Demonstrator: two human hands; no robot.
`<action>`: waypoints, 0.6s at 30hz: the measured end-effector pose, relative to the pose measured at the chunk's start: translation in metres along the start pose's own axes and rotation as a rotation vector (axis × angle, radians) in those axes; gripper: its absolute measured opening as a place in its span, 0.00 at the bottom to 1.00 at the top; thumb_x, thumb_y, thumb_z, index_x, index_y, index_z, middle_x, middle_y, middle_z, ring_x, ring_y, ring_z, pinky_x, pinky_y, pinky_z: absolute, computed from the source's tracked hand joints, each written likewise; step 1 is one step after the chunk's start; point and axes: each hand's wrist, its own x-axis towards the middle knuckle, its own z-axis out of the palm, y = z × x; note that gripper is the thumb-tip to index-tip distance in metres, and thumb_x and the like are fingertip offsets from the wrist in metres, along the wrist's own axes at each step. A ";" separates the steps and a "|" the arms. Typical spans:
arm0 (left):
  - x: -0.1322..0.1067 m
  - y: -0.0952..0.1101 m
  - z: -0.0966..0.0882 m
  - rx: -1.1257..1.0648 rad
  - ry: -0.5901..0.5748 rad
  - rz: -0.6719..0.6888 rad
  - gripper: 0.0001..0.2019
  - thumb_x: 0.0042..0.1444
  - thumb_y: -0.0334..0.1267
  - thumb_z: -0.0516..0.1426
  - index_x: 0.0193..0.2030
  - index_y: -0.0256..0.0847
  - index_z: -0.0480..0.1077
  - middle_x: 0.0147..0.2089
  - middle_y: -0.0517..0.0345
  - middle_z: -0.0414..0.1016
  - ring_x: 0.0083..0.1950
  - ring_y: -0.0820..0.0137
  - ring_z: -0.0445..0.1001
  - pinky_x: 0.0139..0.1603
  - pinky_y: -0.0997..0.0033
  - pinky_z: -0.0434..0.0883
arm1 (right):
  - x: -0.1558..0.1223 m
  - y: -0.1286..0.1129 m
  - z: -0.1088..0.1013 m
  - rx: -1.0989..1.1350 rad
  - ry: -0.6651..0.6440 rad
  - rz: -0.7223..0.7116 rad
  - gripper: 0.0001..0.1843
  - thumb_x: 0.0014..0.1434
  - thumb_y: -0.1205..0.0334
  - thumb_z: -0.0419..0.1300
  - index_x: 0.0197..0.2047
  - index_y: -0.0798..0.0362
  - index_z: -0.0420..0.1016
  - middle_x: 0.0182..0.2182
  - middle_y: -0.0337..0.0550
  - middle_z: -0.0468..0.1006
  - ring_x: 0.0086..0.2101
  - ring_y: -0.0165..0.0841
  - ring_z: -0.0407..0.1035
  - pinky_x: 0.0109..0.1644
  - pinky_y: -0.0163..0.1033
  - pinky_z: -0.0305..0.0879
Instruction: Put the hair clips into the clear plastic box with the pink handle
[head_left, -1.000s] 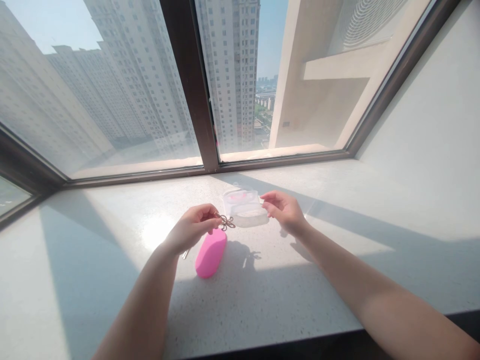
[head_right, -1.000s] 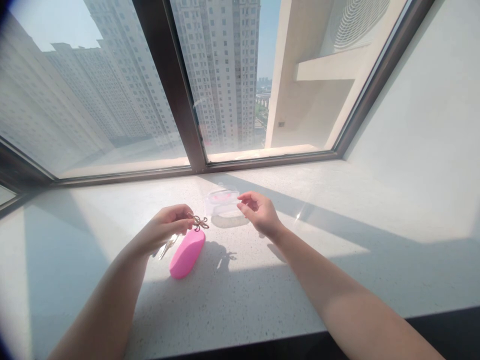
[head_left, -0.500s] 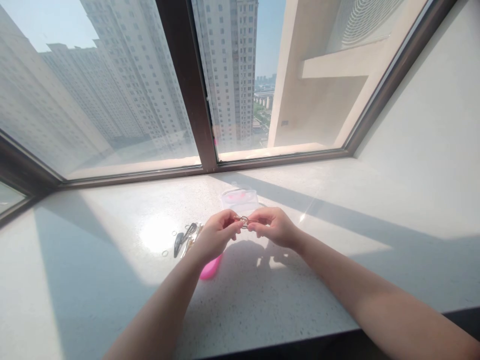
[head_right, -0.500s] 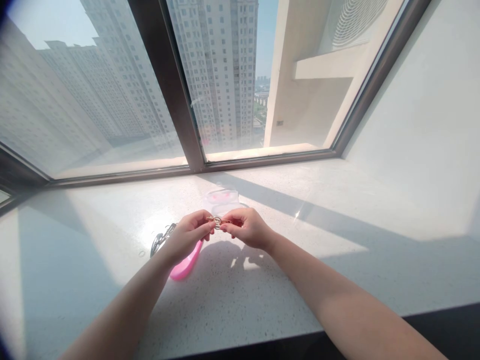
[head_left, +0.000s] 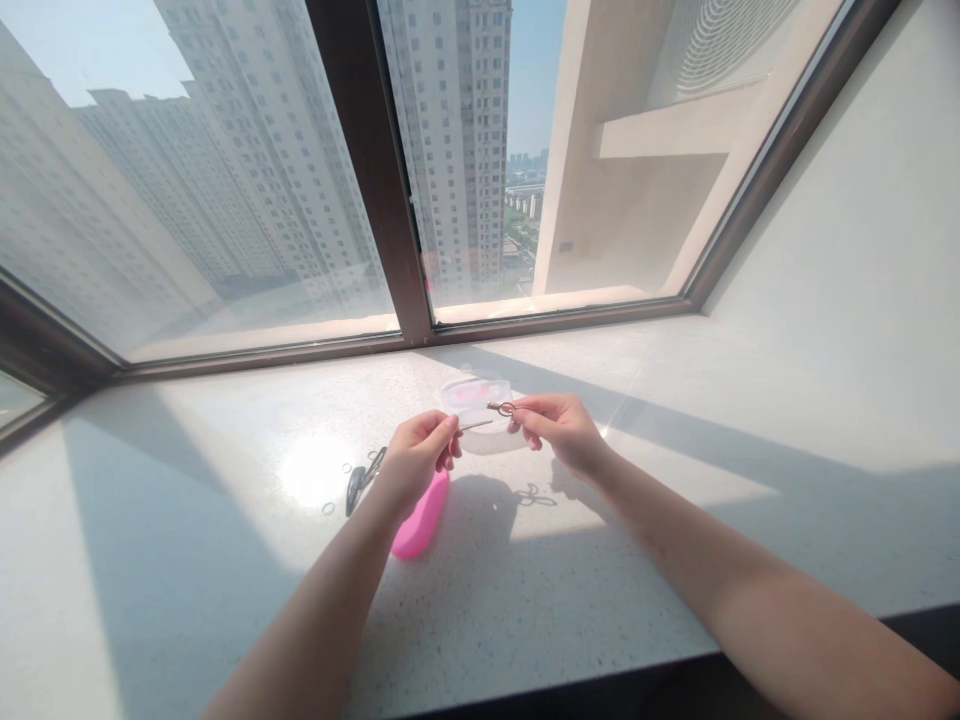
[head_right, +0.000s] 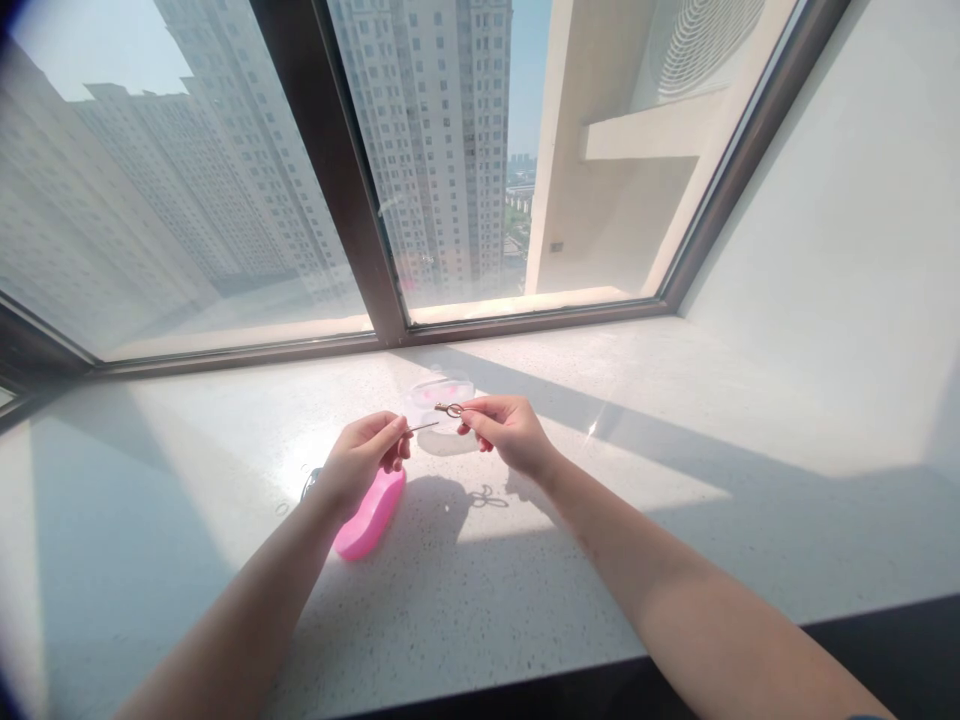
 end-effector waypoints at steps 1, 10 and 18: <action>0.000 0.000 -0.001 -0.022 0.005 -0.002 0.15 0.58 0.46 0.53 0.29 0.36 0.68 0.23 0.60 0.67 0.23 0.77 0.61 0.25 0.76 0.59 | 0.000 -0.001 0.000 0.006 0.009 0.001 0.11 0.53 0.60 0.61 0.36 0.57 0.79 0.23 0.42 0.75 0.18 0.24 0.59 0.20 0.33 0.56; 0.003 -0.004 -0.003 -0.267 0.018 -0.069 0.18 0.55 0.50 0.56 0.25 0.36 0.66 0.19 0.66 0.56 0.19 0.81 0.50 0.20 0.78 0.47 | -0.002 -0.009 0.001 0.165 -0.028 0.025 0.06 0.51 0.62 0.62 0.28 0.56 0.74 0.21 0.36 0.68 0.19 0.23 0.57 0.21 0.31 0.53; 0.004 -0.011 0.011 -0.387 0.033 -0.109 0.17 0.53 0.50 0.58 0.27 0.35 0.67 0.20 0.63 0.61 0.19 0.81 0.54 0.20 0.79 0.50 | -0.009 -0.005 0.016 0.228 -0.250 -0.026 0.08 0.51 0.60 0.65 0.28 0.57 0.77 0.49 0.51 0.71 0.31 0.30 0.71 0.28 0.37 0.70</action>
